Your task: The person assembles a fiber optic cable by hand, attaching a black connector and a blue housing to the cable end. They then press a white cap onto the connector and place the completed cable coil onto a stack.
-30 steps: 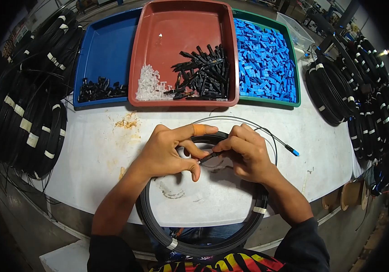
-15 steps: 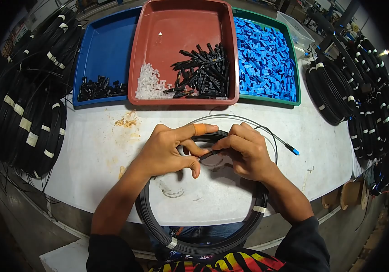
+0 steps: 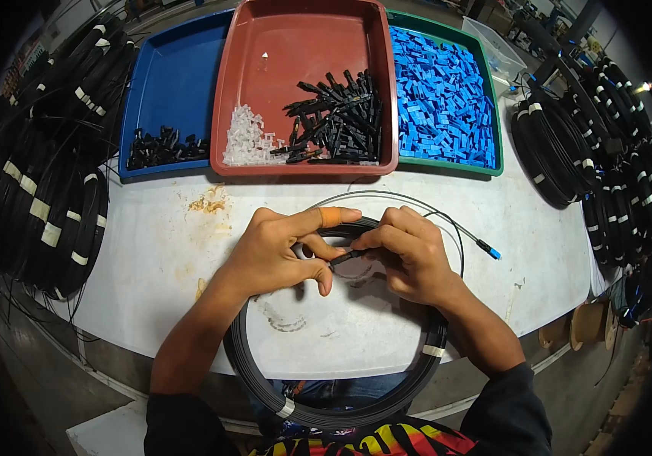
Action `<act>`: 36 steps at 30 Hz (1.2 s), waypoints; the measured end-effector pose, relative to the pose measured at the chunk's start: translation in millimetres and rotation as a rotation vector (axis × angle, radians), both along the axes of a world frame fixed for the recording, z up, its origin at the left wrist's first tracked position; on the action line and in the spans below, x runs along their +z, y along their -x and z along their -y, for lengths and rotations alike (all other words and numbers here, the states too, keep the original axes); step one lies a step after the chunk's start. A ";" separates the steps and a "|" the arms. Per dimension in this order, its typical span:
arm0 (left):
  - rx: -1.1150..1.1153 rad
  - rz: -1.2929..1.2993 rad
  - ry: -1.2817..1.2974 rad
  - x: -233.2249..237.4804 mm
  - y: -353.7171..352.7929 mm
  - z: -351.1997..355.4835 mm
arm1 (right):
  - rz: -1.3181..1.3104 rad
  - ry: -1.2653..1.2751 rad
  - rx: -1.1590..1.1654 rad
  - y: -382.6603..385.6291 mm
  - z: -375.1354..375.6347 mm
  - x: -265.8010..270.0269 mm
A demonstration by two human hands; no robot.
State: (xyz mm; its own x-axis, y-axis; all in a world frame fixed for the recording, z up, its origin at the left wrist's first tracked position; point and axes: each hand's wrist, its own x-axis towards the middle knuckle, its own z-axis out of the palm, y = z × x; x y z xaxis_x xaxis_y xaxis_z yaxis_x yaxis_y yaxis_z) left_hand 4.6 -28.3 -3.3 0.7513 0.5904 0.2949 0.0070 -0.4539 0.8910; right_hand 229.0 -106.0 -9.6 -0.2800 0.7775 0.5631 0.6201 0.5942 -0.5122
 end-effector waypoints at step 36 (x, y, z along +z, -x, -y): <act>0.042 -0.054 -0.080 1.5 1.0 0.9 | -0.007 0.008 0.040 -4.1 0.4 -1.8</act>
State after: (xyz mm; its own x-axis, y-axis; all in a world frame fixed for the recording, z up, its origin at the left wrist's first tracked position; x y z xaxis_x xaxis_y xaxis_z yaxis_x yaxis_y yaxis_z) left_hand 3.5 -29.2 -1.8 0.7424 0.5980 0.3019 0.0748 -0.5218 0.8498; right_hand 233.0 -106.4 -11.4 -0.3074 0.7701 0.5590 0.5923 0.6146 -0.5210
